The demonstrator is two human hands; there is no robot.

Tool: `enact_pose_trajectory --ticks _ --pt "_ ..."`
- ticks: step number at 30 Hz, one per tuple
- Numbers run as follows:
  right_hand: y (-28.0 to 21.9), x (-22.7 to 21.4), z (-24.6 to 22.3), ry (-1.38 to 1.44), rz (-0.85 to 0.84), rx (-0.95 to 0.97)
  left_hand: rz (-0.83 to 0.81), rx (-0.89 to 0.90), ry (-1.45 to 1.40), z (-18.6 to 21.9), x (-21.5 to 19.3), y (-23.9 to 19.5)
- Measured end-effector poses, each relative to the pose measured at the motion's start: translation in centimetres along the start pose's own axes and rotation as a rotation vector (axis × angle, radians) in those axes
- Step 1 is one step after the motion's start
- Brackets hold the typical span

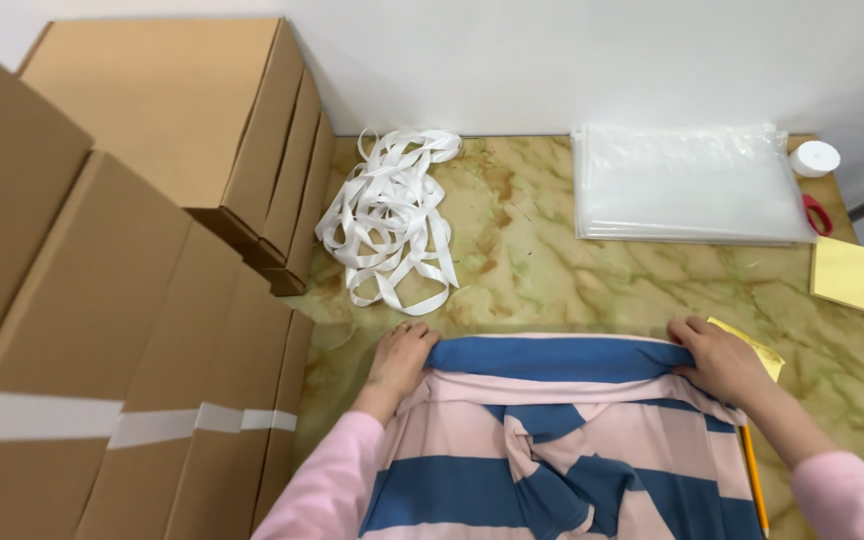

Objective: The person writes on a sticky note attached to a cardboard box using a pencil, then lifts the box and places it on a stack. They then take a striped long-sleeved shirt from a clothing rack, lay it on the table, and fold it neatly.

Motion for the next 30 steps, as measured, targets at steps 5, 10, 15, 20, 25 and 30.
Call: enact_pose_trajectory --ticks 5,10,15,20,25,30 --pt "-7.3 4.2 -0.9 -0.133 0.285 -0.041 0.288 0.208 0.178 1.3 0.8 -9.1" --pt "-14.0 8.4 -0.8 -0.217 0.269 -0.057 0.373 0.301 0.160 2.3 2.1 -16.5" --pt "-18.6 11.1 1.4 -0.004 -0.122 -0.080 -0.092 -0.041 -0.202 2.4 -0.7 -20.0" --pt "-17.8 1.2 -1.3 0.122 0.283 0.015 0.028 -0.188 -0.486 2.9 -3.9 -16.9" --pt "-10.9 1.7 -5.5 0.084 0.098 -0.087 -0.217 -0.446 -0.342 -0.8 0.5 -12.3" --pt "-7.7 6.5 -3.7 -0.207 -0.155 -0.054 -0.372 -0.347 -0.319 0.2 -0.4 -13.8"
Point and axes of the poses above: each hand's wrist, its own y-axis towards the middle knuckle, its own x-axis out of the palm, z = x × y, the point moved 4 cm from there along y, towards the middle knuckle, and after that the axes turned 11 degrees about -y, right-handed, at the moved point
